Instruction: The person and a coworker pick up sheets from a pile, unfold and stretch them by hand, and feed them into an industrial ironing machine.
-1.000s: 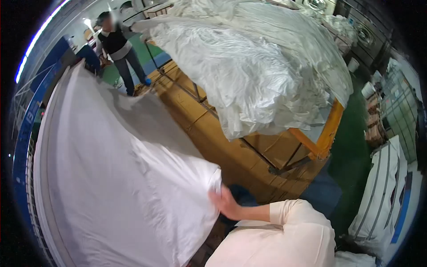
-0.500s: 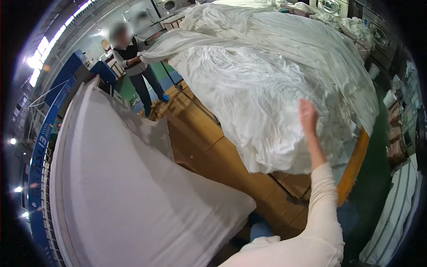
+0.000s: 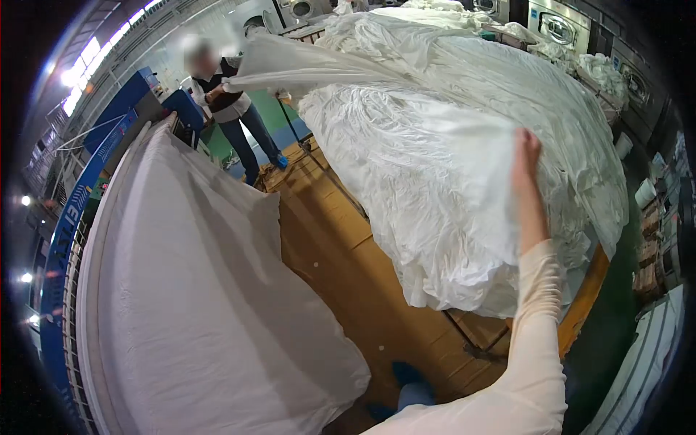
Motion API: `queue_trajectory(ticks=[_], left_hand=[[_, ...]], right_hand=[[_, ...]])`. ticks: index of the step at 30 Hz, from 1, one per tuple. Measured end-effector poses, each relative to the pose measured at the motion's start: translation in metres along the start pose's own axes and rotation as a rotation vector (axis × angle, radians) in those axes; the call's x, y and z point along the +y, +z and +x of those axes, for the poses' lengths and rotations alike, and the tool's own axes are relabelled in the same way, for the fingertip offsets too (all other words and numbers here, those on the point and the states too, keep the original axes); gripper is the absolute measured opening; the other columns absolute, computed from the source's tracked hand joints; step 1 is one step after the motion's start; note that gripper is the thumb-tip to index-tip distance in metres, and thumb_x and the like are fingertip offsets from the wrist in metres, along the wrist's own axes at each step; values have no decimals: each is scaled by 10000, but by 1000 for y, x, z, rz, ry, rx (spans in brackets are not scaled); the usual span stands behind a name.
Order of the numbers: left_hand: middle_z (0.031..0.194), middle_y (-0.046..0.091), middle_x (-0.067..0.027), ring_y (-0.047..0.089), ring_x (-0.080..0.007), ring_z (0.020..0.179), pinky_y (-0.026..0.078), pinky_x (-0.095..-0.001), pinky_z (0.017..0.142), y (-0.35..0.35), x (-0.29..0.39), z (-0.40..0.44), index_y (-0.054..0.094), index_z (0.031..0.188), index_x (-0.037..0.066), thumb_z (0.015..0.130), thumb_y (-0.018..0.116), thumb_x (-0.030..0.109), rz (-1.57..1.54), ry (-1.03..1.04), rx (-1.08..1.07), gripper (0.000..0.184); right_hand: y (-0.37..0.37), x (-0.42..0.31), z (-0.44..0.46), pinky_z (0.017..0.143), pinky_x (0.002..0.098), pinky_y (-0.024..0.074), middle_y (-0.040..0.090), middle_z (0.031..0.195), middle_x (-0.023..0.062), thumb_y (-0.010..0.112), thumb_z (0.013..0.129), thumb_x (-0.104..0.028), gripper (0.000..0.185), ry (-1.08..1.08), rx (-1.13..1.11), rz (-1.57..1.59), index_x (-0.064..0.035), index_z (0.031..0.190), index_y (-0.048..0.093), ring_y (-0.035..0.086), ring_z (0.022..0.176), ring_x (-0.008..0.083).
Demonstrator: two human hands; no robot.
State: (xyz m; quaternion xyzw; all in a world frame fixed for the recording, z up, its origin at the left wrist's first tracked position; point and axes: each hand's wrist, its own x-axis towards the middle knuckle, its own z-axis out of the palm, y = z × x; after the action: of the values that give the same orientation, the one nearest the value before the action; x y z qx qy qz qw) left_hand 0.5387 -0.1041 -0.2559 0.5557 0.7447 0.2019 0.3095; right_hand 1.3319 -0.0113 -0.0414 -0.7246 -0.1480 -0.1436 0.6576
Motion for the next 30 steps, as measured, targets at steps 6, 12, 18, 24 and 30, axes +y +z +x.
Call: queue_trajectory(ticks=[6,12,18,24,30], left_hand=[[1245,495,-189,525,-315,1111,434,-371,927,71,174,57,439,1246,-55,625,820,274,-264,710,-69,799],[1394,274,-232,230,-387,1307,206,-424,1076,100,345,67,287,1336,-32,626,794,380,-429,1133,-182,965],[1214,475,-155,432,-245,1133,348,-378,949,168,365,67,434,1219,-24,706,726,198,-882,861,-424,631],[951,657,-102,613,-162,879,477,-313,767,198,340,63,605,1028,-14,780,641,49,-807,882,-356,258],[1107,612,-150,585,-251,1034,441,-364,902,242,290,70,548,1141,-6,749,724,182,-411,930,-564,469]], right_hand=[[120,-127,-296,648,332,430,544,727,56,476,893,-185,179,414,-552,584,-36,805,520,537,714,227],[60,-179,-370,646,295,428,526,693,54,479,906,-154,127,206,-735,526,-39,857,497,547,710,191],[28,-165,-358,587,386,452,552,709,129,625,813,-163,151,-852,-904,70,-56,882,544,565,662,294],[104,-71,-137,896,380,423,637,1046,87,658,749,-128,302,-1143,-462,-252,-117,1050,633,577,1017,241],[203,131,16,1020,428,303,436,1345,100,692,738,-376,762,-426,-511,-959,-160,1381,345,372,1258,268]])
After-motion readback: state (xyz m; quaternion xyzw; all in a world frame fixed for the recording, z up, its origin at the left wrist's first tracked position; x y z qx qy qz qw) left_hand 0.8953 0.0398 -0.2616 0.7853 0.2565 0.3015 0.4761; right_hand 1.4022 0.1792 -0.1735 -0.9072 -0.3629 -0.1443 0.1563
